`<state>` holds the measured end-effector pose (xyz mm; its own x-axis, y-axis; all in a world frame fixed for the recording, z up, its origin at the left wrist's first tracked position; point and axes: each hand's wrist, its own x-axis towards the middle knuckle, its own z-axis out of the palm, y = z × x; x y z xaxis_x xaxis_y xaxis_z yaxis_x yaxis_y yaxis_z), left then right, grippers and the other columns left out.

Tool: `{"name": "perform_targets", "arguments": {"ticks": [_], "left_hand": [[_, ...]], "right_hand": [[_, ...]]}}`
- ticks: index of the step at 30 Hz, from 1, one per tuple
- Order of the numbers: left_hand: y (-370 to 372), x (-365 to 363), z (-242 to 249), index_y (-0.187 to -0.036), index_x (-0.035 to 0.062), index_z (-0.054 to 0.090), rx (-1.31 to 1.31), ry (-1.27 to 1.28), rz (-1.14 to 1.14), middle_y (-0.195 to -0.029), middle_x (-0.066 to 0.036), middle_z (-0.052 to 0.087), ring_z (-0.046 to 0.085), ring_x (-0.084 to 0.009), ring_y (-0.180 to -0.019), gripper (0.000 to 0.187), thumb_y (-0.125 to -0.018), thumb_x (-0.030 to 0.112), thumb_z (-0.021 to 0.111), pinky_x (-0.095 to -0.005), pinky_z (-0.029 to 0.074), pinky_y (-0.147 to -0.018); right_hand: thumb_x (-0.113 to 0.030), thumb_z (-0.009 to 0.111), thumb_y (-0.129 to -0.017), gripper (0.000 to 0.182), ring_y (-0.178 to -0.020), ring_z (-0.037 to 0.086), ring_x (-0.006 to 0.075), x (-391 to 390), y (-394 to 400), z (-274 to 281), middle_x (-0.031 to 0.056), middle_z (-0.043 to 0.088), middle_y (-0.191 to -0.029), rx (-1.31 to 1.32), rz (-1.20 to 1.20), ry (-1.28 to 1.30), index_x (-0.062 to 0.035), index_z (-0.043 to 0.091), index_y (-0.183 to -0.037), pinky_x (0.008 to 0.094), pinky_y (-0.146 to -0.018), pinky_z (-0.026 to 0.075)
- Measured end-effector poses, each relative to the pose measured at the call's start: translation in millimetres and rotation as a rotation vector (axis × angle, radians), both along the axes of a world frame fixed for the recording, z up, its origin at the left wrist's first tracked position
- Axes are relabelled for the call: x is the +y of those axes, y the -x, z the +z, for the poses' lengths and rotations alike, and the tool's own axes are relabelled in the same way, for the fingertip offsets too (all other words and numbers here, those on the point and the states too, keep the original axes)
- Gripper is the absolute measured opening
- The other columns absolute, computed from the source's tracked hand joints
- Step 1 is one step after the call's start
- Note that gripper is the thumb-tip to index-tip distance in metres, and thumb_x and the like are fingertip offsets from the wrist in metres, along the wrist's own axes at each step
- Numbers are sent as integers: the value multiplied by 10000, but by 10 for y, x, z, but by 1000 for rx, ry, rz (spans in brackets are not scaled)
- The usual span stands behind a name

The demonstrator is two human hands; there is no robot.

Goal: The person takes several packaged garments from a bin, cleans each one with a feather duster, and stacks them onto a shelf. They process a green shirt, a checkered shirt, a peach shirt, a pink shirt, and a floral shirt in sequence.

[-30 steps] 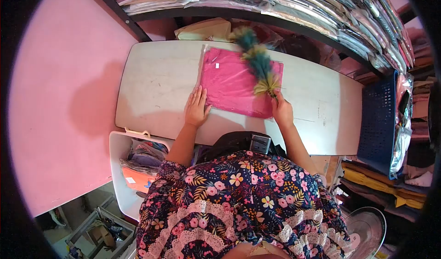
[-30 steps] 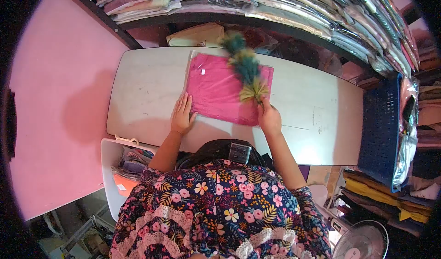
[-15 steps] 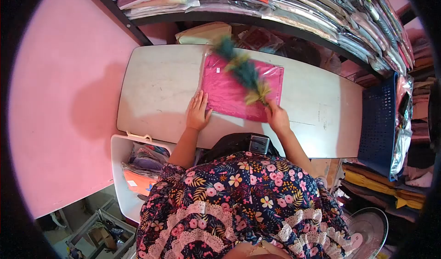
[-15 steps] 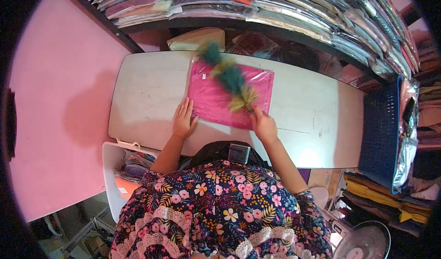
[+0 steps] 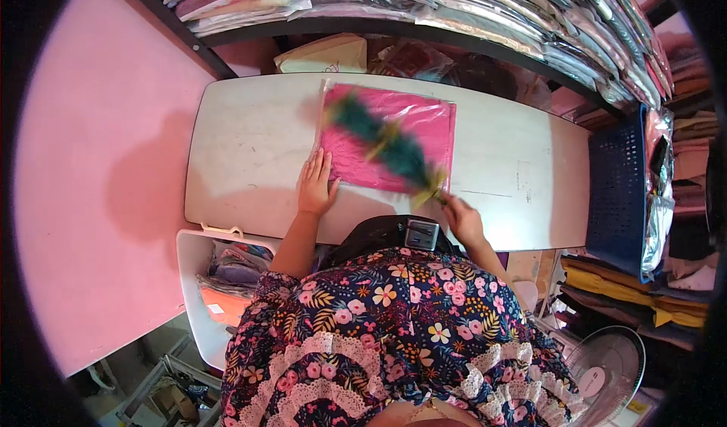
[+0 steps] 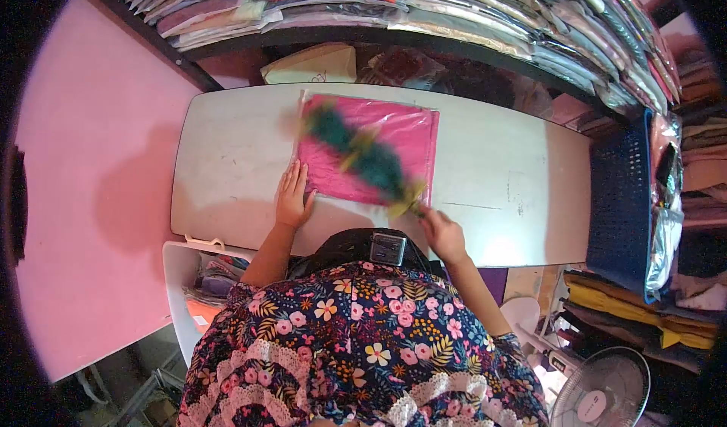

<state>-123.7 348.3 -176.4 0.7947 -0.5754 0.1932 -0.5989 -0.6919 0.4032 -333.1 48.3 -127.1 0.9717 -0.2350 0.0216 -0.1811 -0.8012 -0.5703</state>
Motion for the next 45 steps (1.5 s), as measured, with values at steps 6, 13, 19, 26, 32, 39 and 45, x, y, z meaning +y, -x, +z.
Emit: {"name": "perform_targets", "arguments": {"ticks": [6,13,19,26,32,39,45], "left_hand": [[-12,-17,-27,-1411,77,289,-11,-21,-4,-1442,-180,294,279,-315,-1337,654,-847,305,530,-423,204,-1098],[-29,-35,-36,-1407,46,281,9,-44,3,-1449,-183,278,263,-309,-1344,674,-833,286,540,-414,192,-1106],[-17,-63,-6,-1417,79,269,40,-60,13,-1461,-173,252,251,-307,-1349,676,-840,302,542,-423,190,-1108],[-17,-87,-87,-1401,55,294,17,-71,10,-1437,-187,298,285,-315,-1332,667,-828,277,553,-420,203,-1103],[7,-165,1,-1392,50,309,10,-14,3,-1428,-192,310,299,-321,-1324,655,-827,266,561,-425,206,-1101],[1,-225,14,-1396,56,304,28,-12,0,-1432,-187,306,287,-312,-1331,661,-826,257,570,-427,204,-1102],[0,-286,23,-1404,77,299,10,3,-13,-1444,-178,290,277,-313,-1336,660,-834,273,569,-431,196,-1106]], "right_hand": [[-194,508,-883,302,-800,614,394,-277,233,-274,206,635,-912,-24,-404,40,-103,521,-1171,464,-651,492],[-140,570,-852,327,-781,618,395,-79,281,-88,193,634,-946,-70,-105,-18,-109,528,-1175,449,-654,502],[-144,558,-852,313,-758,618,399,-132,211,-194,212,637,-883,-68,-438,33,-110,542,-1163,464,-645,493],[-171,582,-838,305,-726,614,373,1,-2,89,164,638,-885,36,32,42,-136,562,-1140,451,-625,497],[-185,590,-834,299,-734,614,384,-24,-335,114,197,634,-846,8,-241,12,-118,560,-1123,460,-637,492],[-205,577,-837,336,-740,612,391,-67,-562,243,206,632,-807,38,7,43,-131,547,-1163,478,-641,490],[-224,578,-833,298,-724,619,373,104,-768,401,183,639,-812,61,24,51,-155,565,-1123,473,-630,496]]}}
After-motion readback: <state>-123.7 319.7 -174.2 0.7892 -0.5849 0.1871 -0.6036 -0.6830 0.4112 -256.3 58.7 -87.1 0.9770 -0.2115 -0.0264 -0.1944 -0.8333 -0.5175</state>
